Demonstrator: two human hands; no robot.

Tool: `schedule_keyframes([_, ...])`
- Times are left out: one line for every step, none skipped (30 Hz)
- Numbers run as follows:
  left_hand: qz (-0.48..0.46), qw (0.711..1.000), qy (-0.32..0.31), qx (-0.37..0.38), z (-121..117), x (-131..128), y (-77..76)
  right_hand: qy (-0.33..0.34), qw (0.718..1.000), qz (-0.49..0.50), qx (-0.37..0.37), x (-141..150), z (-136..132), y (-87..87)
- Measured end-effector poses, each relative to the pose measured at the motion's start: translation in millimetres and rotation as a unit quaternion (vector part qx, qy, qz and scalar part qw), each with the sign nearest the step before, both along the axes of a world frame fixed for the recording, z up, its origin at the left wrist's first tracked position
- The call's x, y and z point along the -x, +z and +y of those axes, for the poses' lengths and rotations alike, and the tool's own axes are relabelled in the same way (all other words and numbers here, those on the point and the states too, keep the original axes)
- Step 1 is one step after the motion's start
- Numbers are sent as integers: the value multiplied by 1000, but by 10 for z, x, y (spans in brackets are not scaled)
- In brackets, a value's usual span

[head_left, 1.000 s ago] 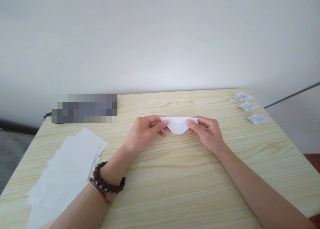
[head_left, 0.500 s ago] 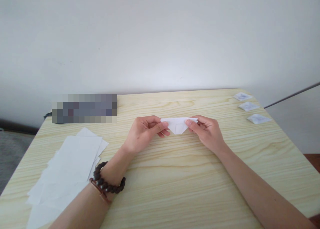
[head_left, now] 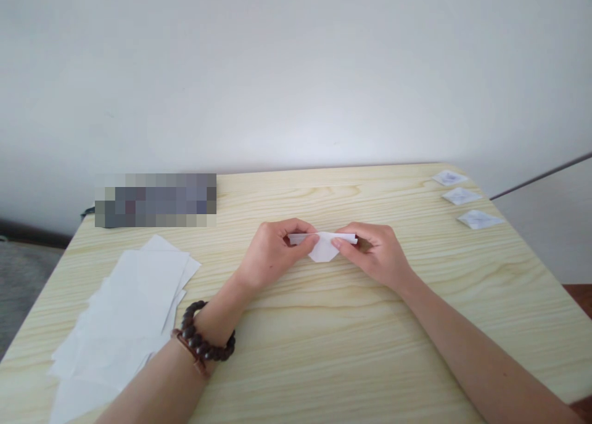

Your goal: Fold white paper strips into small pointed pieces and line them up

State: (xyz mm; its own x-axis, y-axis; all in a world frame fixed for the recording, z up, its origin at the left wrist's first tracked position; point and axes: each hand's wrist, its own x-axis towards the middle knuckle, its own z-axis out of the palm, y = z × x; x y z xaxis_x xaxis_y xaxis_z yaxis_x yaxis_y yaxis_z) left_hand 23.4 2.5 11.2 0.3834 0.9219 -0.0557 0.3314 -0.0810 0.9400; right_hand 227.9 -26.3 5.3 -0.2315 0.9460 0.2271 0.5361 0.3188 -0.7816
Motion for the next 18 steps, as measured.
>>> schedule_keyframes([7,1000,-1,-7,-2,1,1,0,1000,-4,-7,0,1,4])
schedule_keyframes([13,1000,-2,-16,-4,2,4,-2,1000,-7,-15,2,1,7])
schedule_keyframes([15,999,-3,-29,-6,3,8,-6,1000,-11,-26,4,1,8])
schedule_keyframes([17,999,0,-48,-8,6,12,-8,999,-14,-41,6,1,8])
schedule_keyframes([18,997,5,-74,-8,9,14,-10,998,-17,-60,9,1,5])
schedule_keyframes([18,994,12,-108,-7,14,13,-11,996,-17,-84,11,3,1])
schedule_keyframes([19,989,17,-147,-4,20,10,-10,993,-16,-112,11,6,-4])
schedule_keyframes([21,981,16,-192,1,27,3,-11,990,-14,-143,8,10,-10])
schedule_keyframes([22,971,12,-238,9,35,-6,-11,985,-13,-174,1,17,-16])
schedule_keyframes([23,959,6,-283,19,45,-16,-12,979,-16,-203,-10,24,-22])
schedule_keyframes([27,946,-3,-324,32,55,-27,-12,973,-23,-228,-25,33,-26])
schedule_keyframes([37,933,-13,-357,45,66,-38,-11,969,-35,-246,-43,43,-30])
schedule_keyframes([53,922,-21,-383,60,78,-47,-9,964,-51,-260,-62,52,-33])
schedule_keyframes([75,912,-29,-403,73,90,-55,-7,961,-69,-268,-81,62,-36])
schedule_keyframes([101,902,-39,-418,86,102,-61,-4,957,-90,-274,-97,70,-38])
schedule_keyframes([126,893,-48,-430,98,114,-66,0,954,-112,-278,-110,79,-41])
schedule_keyframes([148,884,-56,-440,107,124,-71,7,951,-135,-278,-120,86,-43])
schedule_keyframes([166,876,-65,-447,115,133,-76,16,949,-157,-273,-126,92,-44])
